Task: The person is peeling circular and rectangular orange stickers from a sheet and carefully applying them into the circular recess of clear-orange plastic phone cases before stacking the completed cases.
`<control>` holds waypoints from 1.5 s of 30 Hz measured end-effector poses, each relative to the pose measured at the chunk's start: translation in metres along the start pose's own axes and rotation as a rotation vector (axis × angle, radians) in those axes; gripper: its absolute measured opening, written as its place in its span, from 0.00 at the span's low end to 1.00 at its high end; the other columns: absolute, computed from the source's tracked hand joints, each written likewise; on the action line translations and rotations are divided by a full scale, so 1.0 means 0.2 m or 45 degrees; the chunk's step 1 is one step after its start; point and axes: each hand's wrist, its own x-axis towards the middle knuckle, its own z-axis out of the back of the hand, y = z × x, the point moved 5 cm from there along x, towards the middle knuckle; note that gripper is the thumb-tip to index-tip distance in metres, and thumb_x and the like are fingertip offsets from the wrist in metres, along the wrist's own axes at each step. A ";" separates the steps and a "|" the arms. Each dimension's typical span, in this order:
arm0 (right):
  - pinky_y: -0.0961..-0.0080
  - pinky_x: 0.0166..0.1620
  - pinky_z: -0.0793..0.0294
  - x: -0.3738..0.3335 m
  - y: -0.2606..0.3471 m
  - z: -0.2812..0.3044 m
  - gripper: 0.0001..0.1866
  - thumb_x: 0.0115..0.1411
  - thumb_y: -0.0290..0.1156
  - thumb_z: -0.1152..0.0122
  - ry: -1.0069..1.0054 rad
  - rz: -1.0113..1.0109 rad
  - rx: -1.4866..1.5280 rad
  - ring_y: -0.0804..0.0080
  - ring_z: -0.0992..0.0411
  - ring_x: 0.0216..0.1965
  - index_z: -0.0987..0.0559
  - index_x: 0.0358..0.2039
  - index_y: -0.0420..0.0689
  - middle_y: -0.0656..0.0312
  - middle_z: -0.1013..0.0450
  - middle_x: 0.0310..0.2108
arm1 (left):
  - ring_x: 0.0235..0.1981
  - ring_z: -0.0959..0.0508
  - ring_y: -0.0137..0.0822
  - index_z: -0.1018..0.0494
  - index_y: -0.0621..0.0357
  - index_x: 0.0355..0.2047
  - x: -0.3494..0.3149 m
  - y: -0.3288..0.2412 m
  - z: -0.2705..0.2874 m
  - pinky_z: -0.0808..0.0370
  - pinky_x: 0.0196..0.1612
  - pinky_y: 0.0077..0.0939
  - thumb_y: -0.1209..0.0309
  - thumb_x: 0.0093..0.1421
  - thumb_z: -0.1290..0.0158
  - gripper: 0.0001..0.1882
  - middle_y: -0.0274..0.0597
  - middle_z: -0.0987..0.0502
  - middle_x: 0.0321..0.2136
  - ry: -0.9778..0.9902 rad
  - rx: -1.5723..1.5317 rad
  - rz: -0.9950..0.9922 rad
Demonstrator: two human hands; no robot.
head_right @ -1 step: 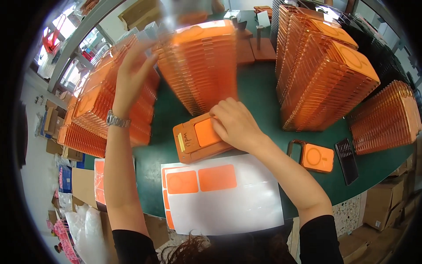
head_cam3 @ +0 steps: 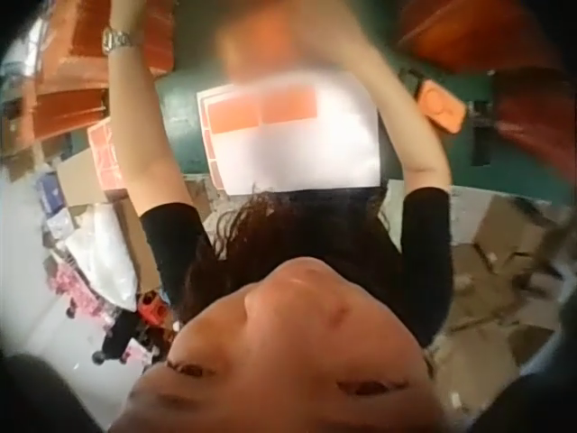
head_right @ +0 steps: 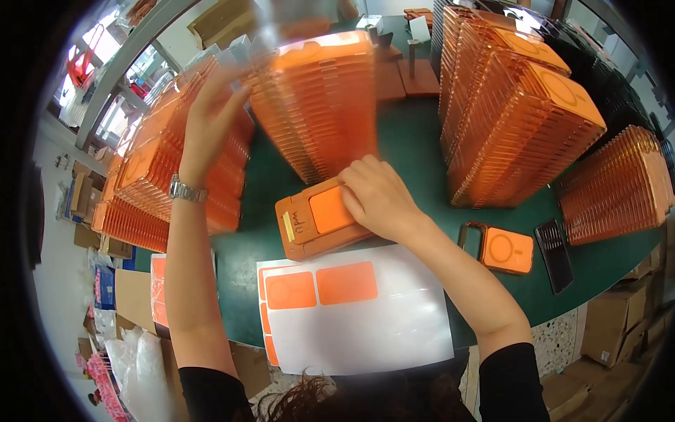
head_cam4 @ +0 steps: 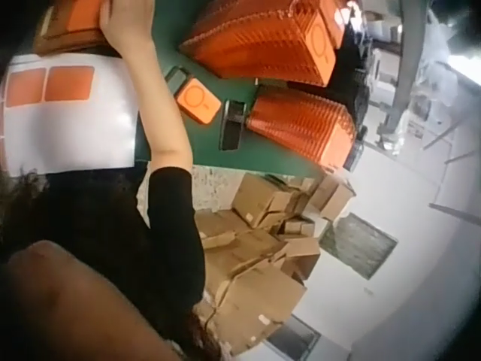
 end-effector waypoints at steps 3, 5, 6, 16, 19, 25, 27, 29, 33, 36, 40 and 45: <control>0.64 0.47 0.32 -0.04 -0.06 0.04 0.07 0.57 0.22 0.42 -0.038 -0.029 -0.069 0.56 0.30 0.42 0.23 0.37 0.39 0.56 0.27 0.33 | 0.48 0.22 0.32 0.20 0.54 0.49 0.01 0.05 -0.03 0.29 0.53 0.29 0.62 0.66 0.41 0.15 0.38 0.19 0.49 0.139 -0.228 0.186; 0.63 0.47 0.32 -0.11 -0.08 0.02 0.07 0.57 0.21 0.42 -0.013 -0.063 -0.058 0.56 0.30 0.42 0.23 0.38 0.39 0.55 0.26 0.33 | 0.48 0.23 0.26 0.19 0.54 0.46 0.02 0.03 -0.02 0.29 0.53 0.27 0.64 0.66 0.41 0.12 0.33 0.19 0.49 0.159 -0.334 0.271; 0.63 0.47 0.32 -0.12 -0.09 0.02 0.08 0.56 0.21 0.43 0.004 -0.084 -0.054 0.57 0.30 0.43 0.23 0.38 0.39 0.55 0.26 0.34 | 0.48 0.23 0.26 0.19 0.54 0.46 0.02 0.01 -0.02 0.29 0.53 0.27 0.64 0.66 0.41 0.12 0.33 0.19 0.49 0.162 -0.333 0.272; 0.61 0.51 0.32 -0.08 -0.15 -0.01 0.11 0.61 0.23 0.51 0.077 -0.373 0.077 0.54 0.30 0.46 0.24 0.43 0.38 0.53 0.25 0.36 | 0.60 0.27 0.35 0.25 0.60 0.49 -0.26 -0.30 0.22 0.32 0.62 0.30 0.71 0.72 0.50 0.10 0.51 0.26 0.59 -0.088 -0.463 0.238; 0.66 0.51 0.31 -0.05 -0.22 -0.08 0.12 0.64 0.24 0.55 0.116 -0.475 0.377 0.62 0.28 0.44 0.25 0.44 0.37 0.57 0.24 0.34 | 0.67 0.32 0.44 0.27 0.57 0.46 -0.53 -0.30 0.22 0.37 0.67 0.36 0.72 0.72 0.54 0.07 0.59 0.34 0.66 -0.054 -0.490 0.283; 0.79 0.47 0.30 -0.17 -0.47 0.04 0.12 0.66 0.25 0.52 -0.272 -0.775 0.835 0.78 0.28 0.40 0.23 0.46 0.36 0.63 0.24 0.34 | 0.70 0.37 0.48 0.24 0.61 0.40 -1.11 -0.22 -0.10 0.40 0.69 0.40 0.77 0.65 0.46 0.05 0.59 0.38 0.68 0.017 -0.632 0.715; 0.77 0.48 0.29 -0.20 -0.47 0.00 0.14 0.67 0.27 0.51 -0.181 -0.817 0.725 0.76 0.27 0.42 0.23 0.48 0.36 0.61 0.24 0.37 | 0.70 0.37 0.48 0.24 0.61 0.39 -1.17 -0.19 -0.16 0.40 0.69 0.41 0.77 0.64 0.45 0.04 0.58 0.37 0.68 0.061 -0.560 0.772; 0.75 0.51 0.28 -0.22 -0.45 -0.05 0.16 0.69 0.33 0.49 -0.138 -0.850 0.684 0.73 0.26 0.44 0.23 0.50 0.35 0.59 0.23 0.39 | 0.71 0.38 0.50 0.22 0.60 0.39 -1.17 -0.20 -0.21 0.39 0.69 0.42 0.77 0.63 0.44 0.05 0.56 0.37 0.68 0.200 -0.313 0.632; 0.76 0.50 0.28 -0.21 -0.45 -0.08 0.22 0.69 0.43 0.43 0.050 -1.047 0.724 0.73 0.26 0.43 0.20 0.44 0.33 0.58 0.22 0.38 | 0.70 0.38 0.51 0.21 0.59 0.41 -1.17 -0.20 -0.24 0.40 0.69 0.42 0.75 0.62 0.42 0.07 0.56 0.37 0.68 0.225 -0.278 0.543; 0.71 0.52 0.27 -0.19 -0.42 -0.09 0.29 0.65 0.48 0.40 0.313 -1.247 0.783 0.64 0.23 0.46 0.21 0.46 0.27 0.46 0.21 0.43 | 0.71 0.40 0.51 0.21 0.58 0.42 -1.19 -0.20 -0.23 0.40 0.69 0.43 0.72 0.62 0.41 0.09 0.56 0.37 0.69 0.301 -0.277 0.504; 0.72 0.50 0.27 -0.18 -0.43 -0.12 0.30 0.64 0.47 0.38 0.364 -1.340 0.868 0.65 0.24 0.46 0.21 0.45 0.25 0.46 0.21 0.43 | 0.65 0.34 0.47 0.30 0.58 0.59 -1.17 -0.24 -0.23 0.36 0.66 0.40 0.70 0.63 0.40 0.25 0.52 0.31 0.62 0.180 -0.091 0.604; 0.71 0.52 0.28 -0.19 -0.46 -0.14 0.30 0.64 0.46 0.37 0.285 -1.330 0.922 0.64 0.24 0.46 0.22 0.47 0.25 0.43 0.22 0.44 | 0.45 0.28 0.32 0.45 0.62 0.71 -1.22 -0.19 -0.24 0.28 0.50 0.29 0.68 0.65 0.41 0.38 0.41 0.25 0.43 0.247 -0.339 1.165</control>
